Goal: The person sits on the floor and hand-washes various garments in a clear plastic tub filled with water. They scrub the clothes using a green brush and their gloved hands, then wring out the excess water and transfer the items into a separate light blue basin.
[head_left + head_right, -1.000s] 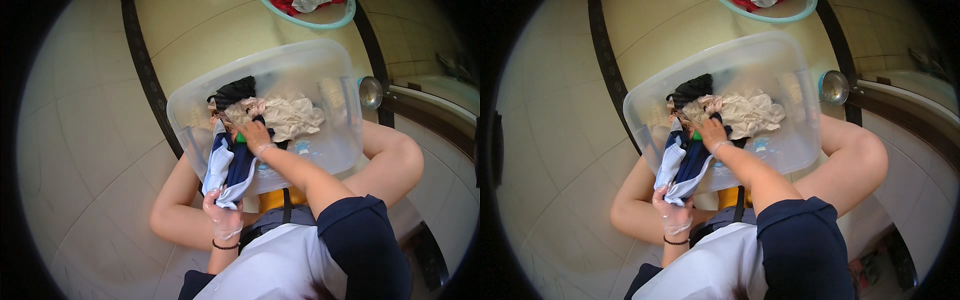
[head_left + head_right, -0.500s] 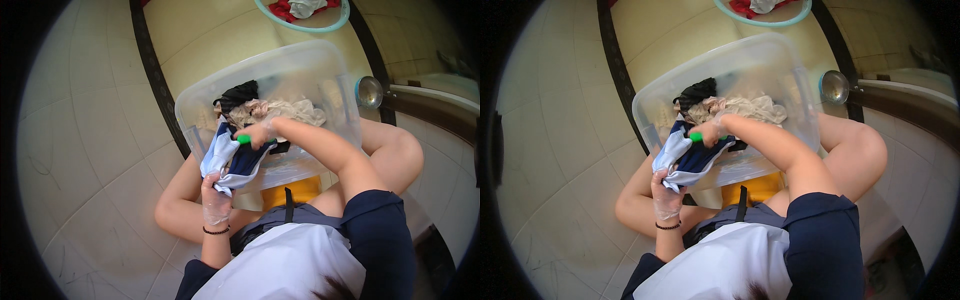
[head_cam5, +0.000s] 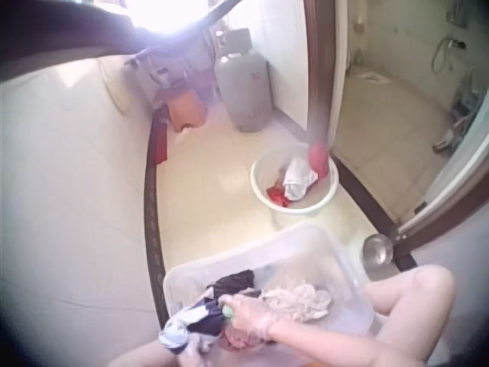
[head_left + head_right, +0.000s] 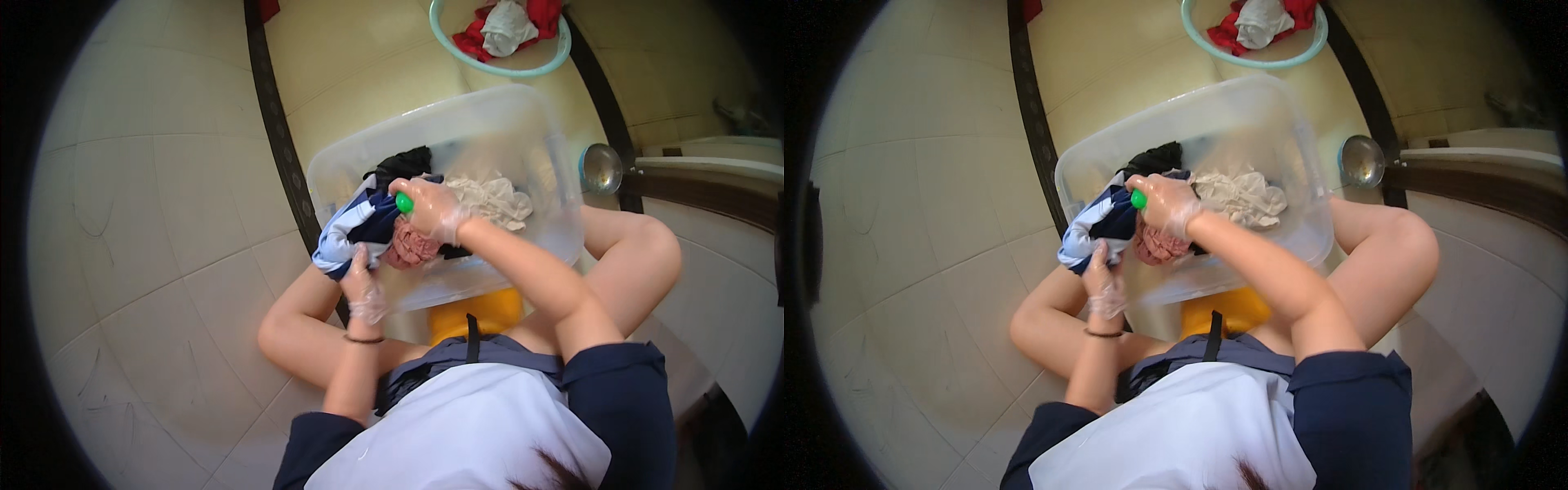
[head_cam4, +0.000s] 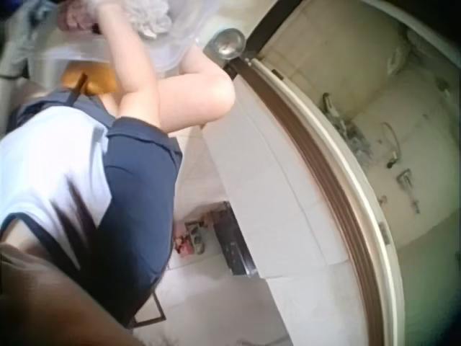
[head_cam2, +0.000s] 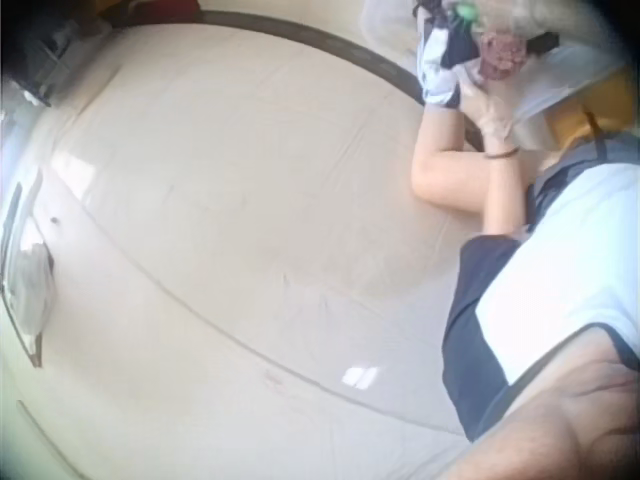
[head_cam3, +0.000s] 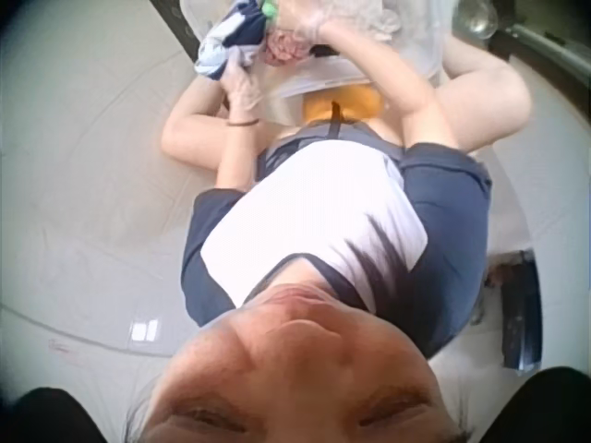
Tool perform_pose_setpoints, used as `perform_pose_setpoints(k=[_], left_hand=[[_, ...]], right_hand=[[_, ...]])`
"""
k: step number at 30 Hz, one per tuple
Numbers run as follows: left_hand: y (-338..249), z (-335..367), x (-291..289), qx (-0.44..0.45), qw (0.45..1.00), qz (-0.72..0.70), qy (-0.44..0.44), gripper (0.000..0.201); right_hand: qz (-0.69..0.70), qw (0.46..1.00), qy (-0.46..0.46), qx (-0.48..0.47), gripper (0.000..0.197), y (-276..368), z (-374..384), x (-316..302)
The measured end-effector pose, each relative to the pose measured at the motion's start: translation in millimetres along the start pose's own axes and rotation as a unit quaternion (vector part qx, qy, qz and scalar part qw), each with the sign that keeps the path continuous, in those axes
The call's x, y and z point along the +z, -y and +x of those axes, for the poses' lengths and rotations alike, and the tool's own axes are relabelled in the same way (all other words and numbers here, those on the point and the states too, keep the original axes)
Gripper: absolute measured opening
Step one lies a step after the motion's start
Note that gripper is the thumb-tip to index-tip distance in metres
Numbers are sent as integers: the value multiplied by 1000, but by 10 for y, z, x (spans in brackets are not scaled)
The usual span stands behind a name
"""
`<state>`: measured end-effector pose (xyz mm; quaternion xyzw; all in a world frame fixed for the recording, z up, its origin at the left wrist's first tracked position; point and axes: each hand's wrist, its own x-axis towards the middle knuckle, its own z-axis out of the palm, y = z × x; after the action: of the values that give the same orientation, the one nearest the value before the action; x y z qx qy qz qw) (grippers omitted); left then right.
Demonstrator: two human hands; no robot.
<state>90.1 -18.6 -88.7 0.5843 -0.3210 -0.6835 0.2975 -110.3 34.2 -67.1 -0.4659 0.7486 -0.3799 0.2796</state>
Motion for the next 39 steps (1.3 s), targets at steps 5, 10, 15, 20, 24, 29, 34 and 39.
perform_pose_setpoints(k=[5, 10, 15, 20, 24, 29, 34, 39], left_hand=[[176, -286, 867, -246, 886, -344, 189, 69], [295, -27, 1039, -238, 903, -250, 255, 51], [34, -307, 1047, -282, 910, -219, 209, 35], [179, -445, 706, 231, 903, 100, 349, 43], [-103, -590, 683, -142, 888, -188, 394, 51], [-91, -683, 861, -130, 909, -191, 348, 50], [137, -377, 836, -43, 970, -131, 198, 32], [-81, -1134, 1047, -82, 937, -255, 226, 31]], right_hand=[[-113, 980, -149, -62, 20, 437, -419, -74], [-130, 988, -67, -54, 29, 496, -880, -227], [-101, 984, -142, -32, 41, 592, -936, -555], [-176, 958, -121, -192, 39, 667, -774, -470], [228, 971, -2, 70, 37, 493, -581, -429], [526, 828, 86, 176, 36, 70, -502, -238], [326, 925, -131, 147, 44, 350, -801, 5], [156, 985, -68, -5, 45, 518, -871, -318]])
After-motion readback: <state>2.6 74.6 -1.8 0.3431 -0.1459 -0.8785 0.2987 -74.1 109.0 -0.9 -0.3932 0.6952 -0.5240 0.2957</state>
